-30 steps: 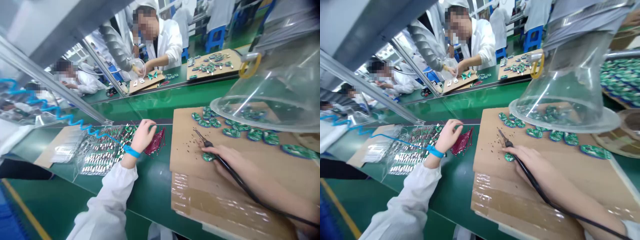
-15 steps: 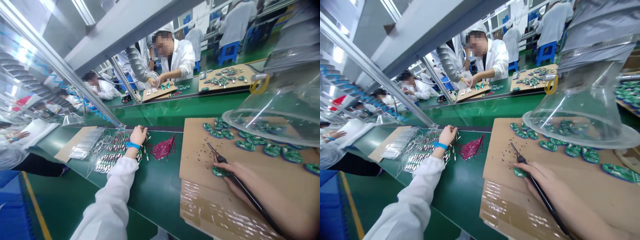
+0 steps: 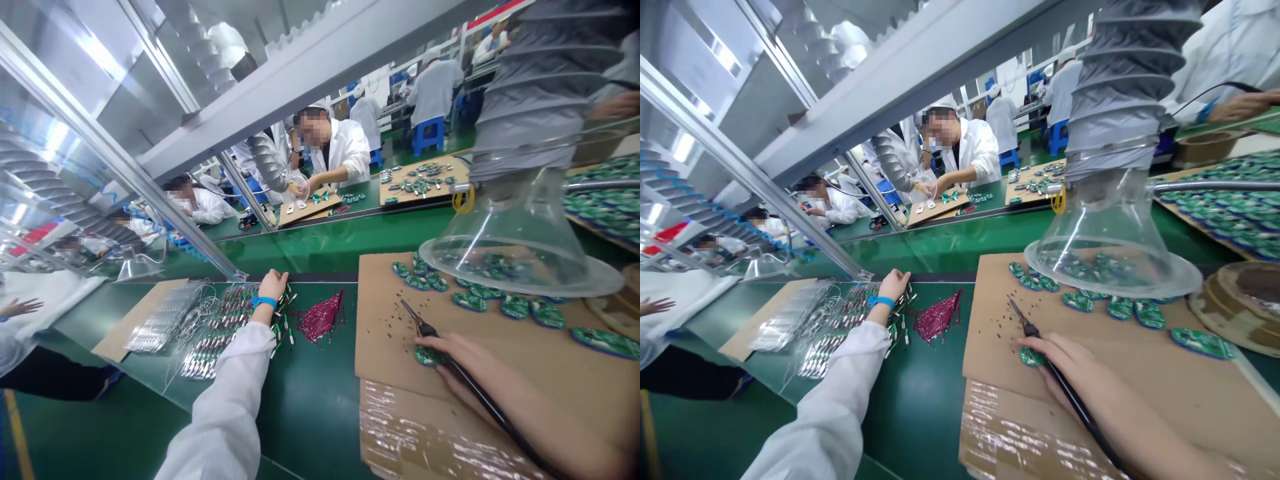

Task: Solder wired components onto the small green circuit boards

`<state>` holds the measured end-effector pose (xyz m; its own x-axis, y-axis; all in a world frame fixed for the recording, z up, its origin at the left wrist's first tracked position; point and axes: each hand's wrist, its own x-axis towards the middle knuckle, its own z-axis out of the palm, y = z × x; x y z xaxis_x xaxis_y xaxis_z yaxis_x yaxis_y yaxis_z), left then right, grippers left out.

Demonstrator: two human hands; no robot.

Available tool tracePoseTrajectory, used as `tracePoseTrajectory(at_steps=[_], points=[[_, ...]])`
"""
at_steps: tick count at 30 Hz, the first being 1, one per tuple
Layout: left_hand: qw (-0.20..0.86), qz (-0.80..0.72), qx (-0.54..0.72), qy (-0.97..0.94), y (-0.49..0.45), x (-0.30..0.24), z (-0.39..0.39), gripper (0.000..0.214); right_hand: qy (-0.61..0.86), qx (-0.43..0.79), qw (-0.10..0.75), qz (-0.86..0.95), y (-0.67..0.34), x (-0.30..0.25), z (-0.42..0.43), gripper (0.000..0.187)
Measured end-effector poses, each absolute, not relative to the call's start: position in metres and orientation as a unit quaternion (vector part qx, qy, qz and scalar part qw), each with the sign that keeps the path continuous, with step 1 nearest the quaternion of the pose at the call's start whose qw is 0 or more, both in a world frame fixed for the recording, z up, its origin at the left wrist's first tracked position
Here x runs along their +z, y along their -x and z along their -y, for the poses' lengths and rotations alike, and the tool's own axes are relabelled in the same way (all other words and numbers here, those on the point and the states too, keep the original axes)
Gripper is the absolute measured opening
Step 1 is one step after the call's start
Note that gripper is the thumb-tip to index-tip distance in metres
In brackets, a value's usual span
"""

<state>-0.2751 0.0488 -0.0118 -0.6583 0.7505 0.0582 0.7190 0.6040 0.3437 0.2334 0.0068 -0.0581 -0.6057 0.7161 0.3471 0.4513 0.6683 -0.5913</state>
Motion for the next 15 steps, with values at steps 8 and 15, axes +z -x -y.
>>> tracePoseTrajectory(at_steps=[8, 15], points=[[0.023, -0.813, 0.347, -0.467, 0.254, 0.004, -0.046, 0.023, 0.323, 0.273, 0.275, 0.863, -0.231, -0.034, 0.001, 0.037], [0.055, -0.634, 0.543, -0.548, 0.193, 0.039, -0.054, 0.021, 0.311, 0.318, 0.252, 0.859, -0.232, -0.02, 0.003, 0.038]])
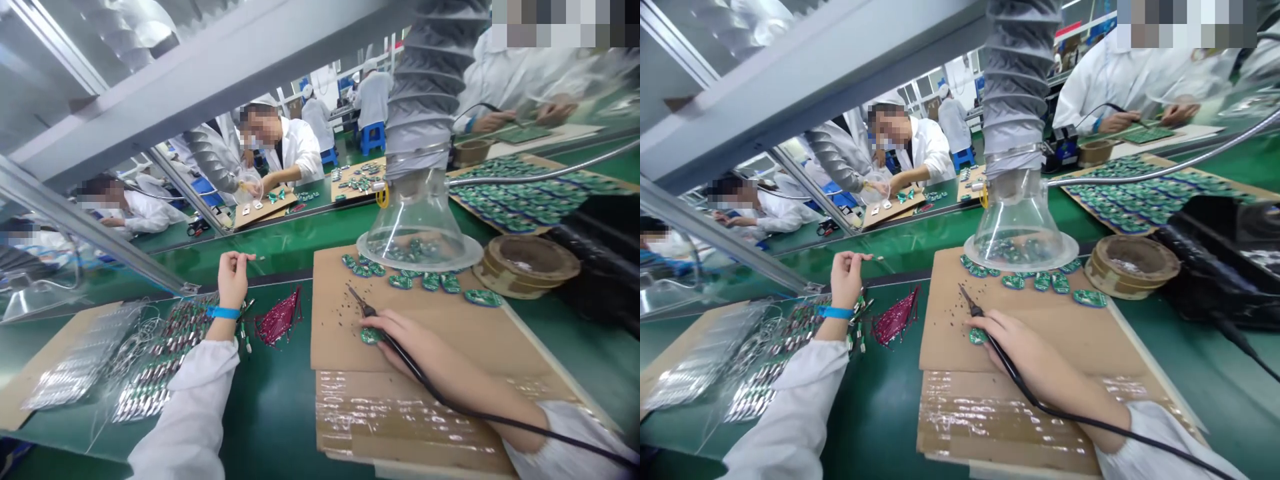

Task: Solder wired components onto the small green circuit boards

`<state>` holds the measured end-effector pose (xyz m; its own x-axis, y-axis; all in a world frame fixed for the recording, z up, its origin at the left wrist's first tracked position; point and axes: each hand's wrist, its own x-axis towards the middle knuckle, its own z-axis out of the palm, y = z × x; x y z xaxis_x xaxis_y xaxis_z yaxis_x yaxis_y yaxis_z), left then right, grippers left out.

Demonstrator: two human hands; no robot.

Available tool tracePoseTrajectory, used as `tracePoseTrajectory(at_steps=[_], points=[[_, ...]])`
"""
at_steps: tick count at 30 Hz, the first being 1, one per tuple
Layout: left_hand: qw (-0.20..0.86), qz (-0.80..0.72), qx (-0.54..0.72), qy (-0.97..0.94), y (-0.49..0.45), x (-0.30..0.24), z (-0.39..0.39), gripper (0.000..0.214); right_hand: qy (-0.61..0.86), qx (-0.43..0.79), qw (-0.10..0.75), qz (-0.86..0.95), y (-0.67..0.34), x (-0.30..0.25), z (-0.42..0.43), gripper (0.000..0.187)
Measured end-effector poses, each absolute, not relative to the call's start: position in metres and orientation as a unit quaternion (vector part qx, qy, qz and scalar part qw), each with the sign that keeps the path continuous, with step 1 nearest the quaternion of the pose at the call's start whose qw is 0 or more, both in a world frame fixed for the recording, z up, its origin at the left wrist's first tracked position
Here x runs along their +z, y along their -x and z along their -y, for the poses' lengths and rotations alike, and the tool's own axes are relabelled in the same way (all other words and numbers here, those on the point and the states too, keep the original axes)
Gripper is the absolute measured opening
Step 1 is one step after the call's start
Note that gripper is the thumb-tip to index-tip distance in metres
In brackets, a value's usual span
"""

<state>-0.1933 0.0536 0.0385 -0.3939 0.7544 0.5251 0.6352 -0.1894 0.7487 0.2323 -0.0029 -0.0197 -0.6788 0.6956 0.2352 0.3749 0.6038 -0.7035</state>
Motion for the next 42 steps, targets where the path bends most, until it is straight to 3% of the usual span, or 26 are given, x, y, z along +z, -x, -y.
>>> tracePoseTrajectory(at_steps=[4, 10, 14, 20, 25, 31, 36, 42], points=[[0.172, -0.575, 0.553, -0.579, 0.118, 0.034, -0.057, 0.027, 0.315, 0.328, 0.246, 0.856, -0.231, -0.012, 0.003, 0.041], [0.401, -0.513, 0.398, -0.646, 0.006, -0.001, -0.032, 0.03, 0.322, 0.331, 0.283, 0.84, -0.231, -0.018, 0.001, 0.046], [0.482, -0.459, 0.345, -0.661, -0.01, -0.008, -0.02, 0.038, 0.327, 0.32, 0.343, 0.82, -0.232, -0.026, -0.002, 0.046], [0.493, -0.489, 0.416, -0.587, 0.004, -0.004, -0.004, 0.022, 0.373, 0.288, 0.411, 0.78, -0.232, -0.029, -0.007, 0.032], [0.373, -0.431, 0.405, -0.715, 0.001, 0.0, 0.037, 0.01, 0.465, 0.28, 0.499, 0.676, -0.238, -0.025, -0.012, 0.026], [0.419, -0.484, 0.346, -0.686, -0.012, -0.005, 0.033, 0.014, 0.398, 0.306, 0.426, 0.752, -0.241, -0.021, -0.01, 0.013], [0.448, -0.458, 0.343, -0.687, -0.014, -0.004, 0.026, 0.014, 0.333, 0.331, 0.391, 0.791, -0.238, -0.022, -0.006, 0.017], [0.45, -0.457, 0.324, -0.696, -0.014, -0.005, 0.029, 0.015, 0.317, 0.337, 0.37, 0.805, -0.236, -0.019, -0.005, 0.009]])
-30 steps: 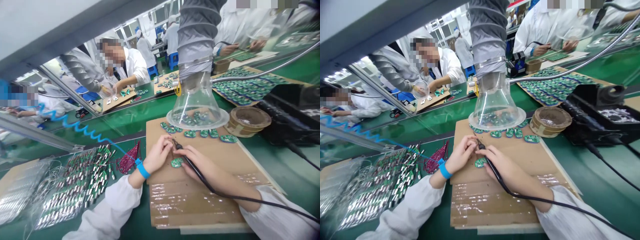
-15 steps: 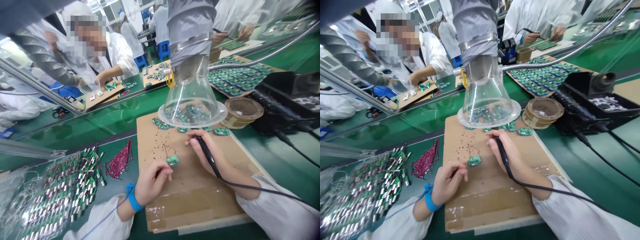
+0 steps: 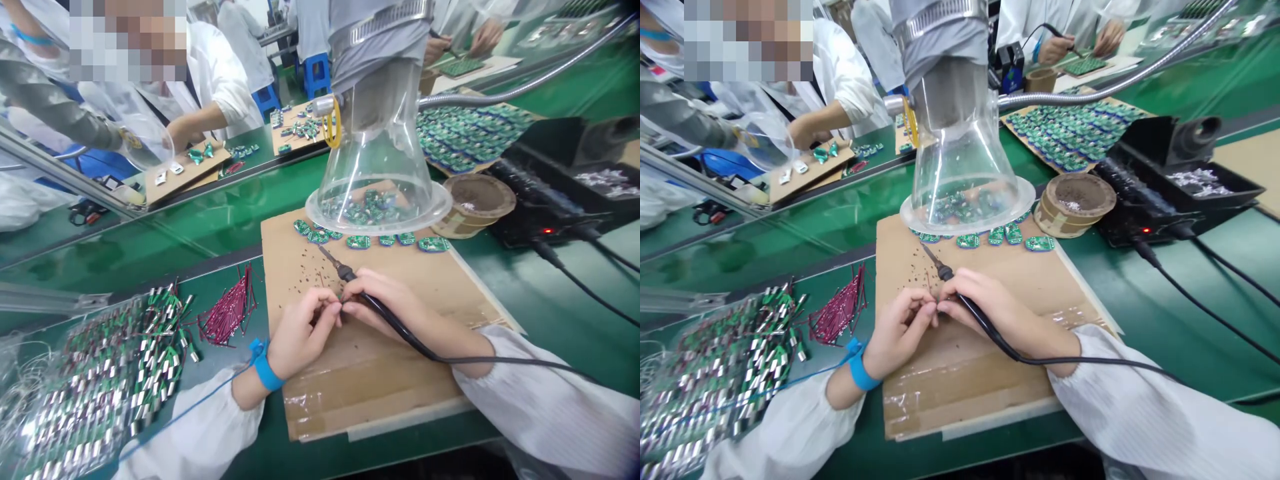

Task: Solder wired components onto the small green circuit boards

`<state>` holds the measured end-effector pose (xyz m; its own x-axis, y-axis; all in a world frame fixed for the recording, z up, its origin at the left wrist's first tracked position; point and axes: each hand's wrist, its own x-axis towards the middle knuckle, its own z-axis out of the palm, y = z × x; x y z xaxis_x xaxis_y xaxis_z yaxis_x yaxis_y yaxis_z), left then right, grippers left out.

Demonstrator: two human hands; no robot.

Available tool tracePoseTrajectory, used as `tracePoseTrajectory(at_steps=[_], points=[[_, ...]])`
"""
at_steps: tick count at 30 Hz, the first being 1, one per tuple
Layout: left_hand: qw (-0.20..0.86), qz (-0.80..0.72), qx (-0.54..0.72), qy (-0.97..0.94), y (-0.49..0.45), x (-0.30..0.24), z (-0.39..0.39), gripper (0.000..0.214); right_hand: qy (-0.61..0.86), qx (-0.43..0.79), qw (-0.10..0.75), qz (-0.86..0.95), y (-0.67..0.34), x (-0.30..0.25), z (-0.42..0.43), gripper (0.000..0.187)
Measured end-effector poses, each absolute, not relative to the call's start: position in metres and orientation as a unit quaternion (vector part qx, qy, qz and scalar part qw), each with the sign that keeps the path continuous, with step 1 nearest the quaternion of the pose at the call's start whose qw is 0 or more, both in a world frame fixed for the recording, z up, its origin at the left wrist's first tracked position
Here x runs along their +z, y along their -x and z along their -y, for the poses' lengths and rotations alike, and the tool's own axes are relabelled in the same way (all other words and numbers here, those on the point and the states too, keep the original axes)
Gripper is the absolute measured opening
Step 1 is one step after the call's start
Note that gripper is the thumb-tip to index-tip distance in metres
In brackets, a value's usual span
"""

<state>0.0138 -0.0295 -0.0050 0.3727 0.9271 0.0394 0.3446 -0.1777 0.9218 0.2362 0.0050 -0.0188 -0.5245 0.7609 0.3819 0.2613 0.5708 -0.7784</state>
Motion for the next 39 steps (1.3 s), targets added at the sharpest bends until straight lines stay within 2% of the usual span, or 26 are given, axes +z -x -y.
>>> tracePoseTrajectory(at_steps=[6, 14, 20, 26, 30, 34, 39], points=[[0.432, -0.447, 0.295, -0.726, -0.011, -0.007, 0.03, 0.014, 0.333, 0.343, 0.368, 0.798, -0.237, -0.021, -0.005, 0.013], [0.375, -0.436, 0.273, -0.771, -0.011, 0.002, 0.028, 0.008, 0.317, 0.366, 0.361, 0.797, -0.237, -0.014, -0.002, 0.008], [0.4, -0.453, 0.286, -0.744, -0.011, -0.001, 0.029, 0.011, 0.309, 0.353, 0.357, 0.808, -0.238, -0.012, 0.0, 0.008], [0.363, -0.458, 0.283, -0.761, -0.011, -0.001, 0.03, 0.008, 0.315, 0.34, 0.342, 0.817, -0.236, -0.009, 0.001, 0.007], [0.373, -0.495, 0.293, -0.728, -0.01, -0.002, 0.028, 0.013, 0.328, 0.312, 0.349, 0.82, -0.246, -0.008, -0.004, 0.007], [0.392, -0.533, 0.299, -0.687, -0.009, -0.004, 0.023, 0.016, 0.382, 0.3, 0.355, 0.798, -0.269, -0.015, -0.007, 0.013], [0.414, -0.534, 0.281, -0.681, -0.008, -0.003, 0.02, 0.016, 0.399, 0.383, 0.393, 0.734, -0.28, -0.023, -0.002, 0.035]])
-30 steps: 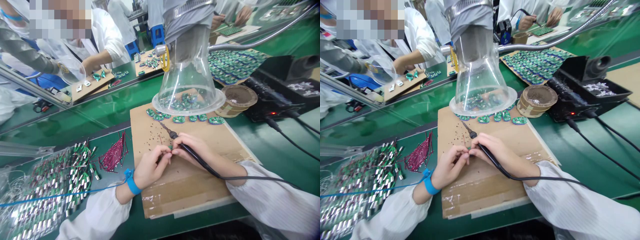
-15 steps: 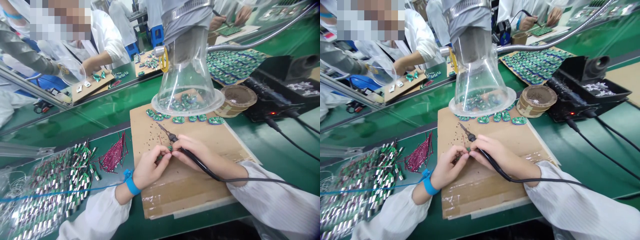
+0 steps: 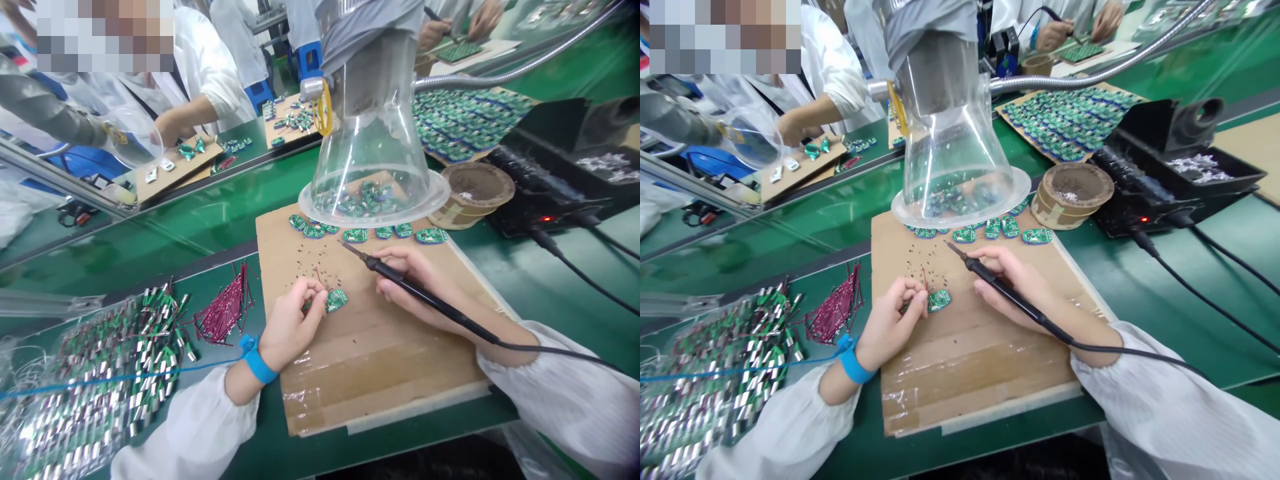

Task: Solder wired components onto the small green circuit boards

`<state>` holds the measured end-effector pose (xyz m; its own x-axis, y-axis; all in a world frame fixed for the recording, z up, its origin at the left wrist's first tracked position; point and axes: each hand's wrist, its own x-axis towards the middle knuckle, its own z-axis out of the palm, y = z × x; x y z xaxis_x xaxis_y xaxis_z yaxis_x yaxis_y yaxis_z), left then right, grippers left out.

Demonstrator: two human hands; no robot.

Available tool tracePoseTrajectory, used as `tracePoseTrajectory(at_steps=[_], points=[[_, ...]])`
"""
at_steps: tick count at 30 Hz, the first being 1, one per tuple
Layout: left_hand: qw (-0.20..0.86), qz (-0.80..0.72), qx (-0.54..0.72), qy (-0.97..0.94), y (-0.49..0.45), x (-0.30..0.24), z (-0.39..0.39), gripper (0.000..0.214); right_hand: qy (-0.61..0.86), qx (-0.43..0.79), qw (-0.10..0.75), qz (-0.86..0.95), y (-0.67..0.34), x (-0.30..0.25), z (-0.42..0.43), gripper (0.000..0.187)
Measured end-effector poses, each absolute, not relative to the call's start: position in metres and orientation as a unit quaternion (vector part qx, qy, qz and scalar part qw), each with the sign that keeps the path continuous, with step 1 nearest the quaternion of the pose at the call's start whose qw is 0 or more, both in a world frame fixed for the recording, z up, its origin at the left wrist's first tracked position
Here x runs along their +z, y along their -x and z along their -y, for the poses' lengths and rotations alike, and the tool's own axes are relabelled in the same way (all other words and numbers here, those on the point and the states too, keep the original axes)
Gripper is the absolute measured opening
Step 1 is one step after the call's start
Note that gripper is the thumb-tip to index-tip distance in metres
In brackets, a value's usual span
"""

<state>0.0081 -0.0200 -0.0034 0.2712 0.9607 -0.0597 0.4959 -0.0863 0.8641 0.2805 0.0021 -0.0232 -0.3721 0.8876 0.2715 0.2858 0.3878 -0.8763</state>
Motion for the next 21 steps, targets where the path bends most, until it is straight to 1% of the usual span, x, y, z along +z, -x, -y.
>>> tracePoseTrajectory(at_steps=[2, 6, 11, 13, 16, 21], points=[[0.412, -0.532, 0.273, -0.688, -0.008, -0.003, 0.02, 0.016, 0.383, 0.401, 0.413, 0.722, -0.279, -0.023, 0.0, 0.036], [0.365, -0.524, 0.266, -0.722, -0.009, -0.002, 0.019, 0.014, 0.42, 0.412, 0.441, 0.678, -0.276, -0.017, 0.003, 0.027], [0.324, -0.51, 0.265, -0.752, -0.013, 0.0, 0.017, 0.01, 0.469, 0.351, 0.462, 0.666, -0.281, -0.002, 0.003, 0.013], [0.32, -0.512, 0.256, -0.755, -0.015, -0.001, 0.018, 0.009, 0.477, 0.33, 0.464, 0.67, -0.283, 0.001, 0.003, 0.016], [0.308, -0.515, 0.247, -0.761, -0.016, -0.004, 0.02, 0.008, 0.469, 0.346, 0.464, 0.667, -0.283, 0.002, 0.003, 0.027], [0.298, -0.516, 0.24, -0.766, -0.017, -0.007, 0.021, 0.007, 0.471, 0.376, 0.439, 0.666, -0.281, 0.002, 0.004, 0.029]])
